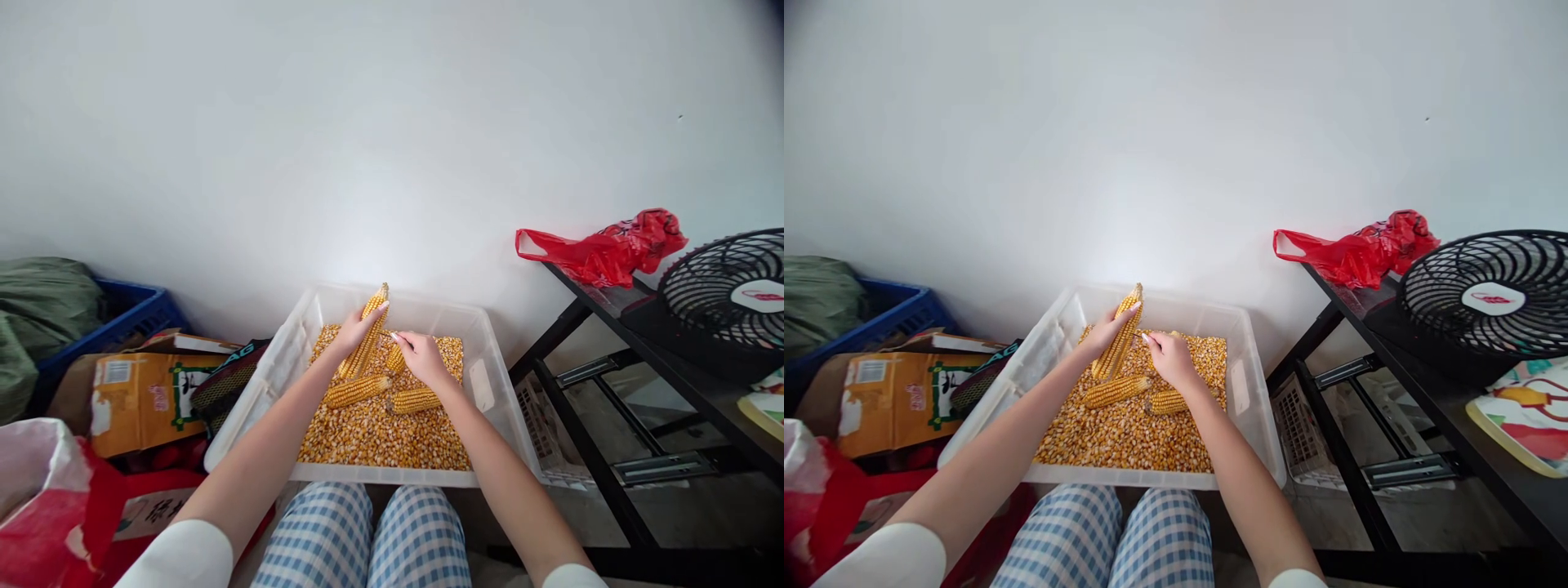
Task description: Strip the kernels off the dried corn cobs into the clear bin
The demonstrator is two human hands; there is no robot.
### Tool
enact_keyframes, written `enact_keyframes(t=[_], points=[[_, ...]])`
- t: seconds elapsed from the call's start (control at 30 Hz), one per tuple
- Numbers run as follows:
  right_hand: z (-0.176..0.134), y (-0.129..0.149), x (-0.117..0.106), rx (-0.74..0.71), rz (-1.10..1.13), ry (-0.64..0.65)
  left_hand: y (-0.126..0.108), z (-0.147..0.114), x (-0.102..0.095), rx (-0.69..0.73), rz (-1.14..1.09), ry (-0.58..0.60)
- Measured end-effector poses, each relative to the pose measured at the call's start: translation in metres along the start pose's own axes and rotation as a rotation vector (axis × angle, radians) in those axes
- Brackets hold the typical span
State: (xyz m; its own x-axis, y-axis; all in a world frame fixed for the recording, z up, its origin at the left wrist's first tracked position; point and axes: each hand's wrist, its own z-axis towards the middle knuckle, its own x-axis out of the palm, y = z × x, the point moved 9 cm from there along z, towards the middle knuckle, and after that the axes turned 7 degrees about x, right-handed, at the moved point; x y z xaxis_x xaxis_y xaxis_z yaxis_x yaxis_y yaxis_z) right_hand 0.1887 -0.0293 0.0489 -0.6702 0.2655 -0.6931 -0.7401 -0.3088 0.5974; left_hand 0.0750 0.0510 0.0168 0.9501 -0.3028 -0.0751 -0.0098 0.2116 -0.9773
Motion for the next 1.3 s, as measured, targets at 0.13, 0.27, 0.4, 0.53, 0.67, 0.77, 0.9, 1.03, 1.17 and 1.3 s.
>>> enact_keyframes(t=[0.13,0.27,0.4,0.53,0.67,0.77,0.9,1.03,1.17,1.3], points=[[-0.003,0.010,0.001,-0.090,-0.118,-0.030,0.011,0.003,0.005,-0.065,-0.111,0.031],[-0.005,0.021,0.002,-0.170,-0.231,-0.005,0.017,0.003,0.008,-0.124,-0.171,0.067],[-0.005,0.020,0.003,-0.147,-0.210,0.027,0.019,-0.002,0.011,-0.170,-0.224,0.116],[-0.002,0.001,0.004,0.003,-0.004,0.048,0.017,-0.005,0.012,-0.176,-0.193,0.161],[-0.001,-0.005,0.007,0.024,0.008,0.059,0.015,-0.005,0.010,-0.160,-0.129,0.161],[-0.004,0.006,0.009,-0.078,-0.125,0.044,0.014,-0.005,0.012,-0.141,-0.094,0.156],[-0.003,0.005,0.009,-0.055,-0.100,0.051,0.016,-0.004,0.016,-0.146,-0.117,0.160],[0.001,-0.006,0.011,0.029,0.041,0.165,0.011,-0.004,0.014,-0.114,-0.041,0.162],[-0.002,-0.011,0.025,0.046,0.154,0.398,-0.005,-0.005,0.012,-0.004,0.127,0.164],[-0.002,-0.015,0.024,0.065,0.282,0.454,-0.027,-0.008,0.015,0.144,0.243,0.186]])
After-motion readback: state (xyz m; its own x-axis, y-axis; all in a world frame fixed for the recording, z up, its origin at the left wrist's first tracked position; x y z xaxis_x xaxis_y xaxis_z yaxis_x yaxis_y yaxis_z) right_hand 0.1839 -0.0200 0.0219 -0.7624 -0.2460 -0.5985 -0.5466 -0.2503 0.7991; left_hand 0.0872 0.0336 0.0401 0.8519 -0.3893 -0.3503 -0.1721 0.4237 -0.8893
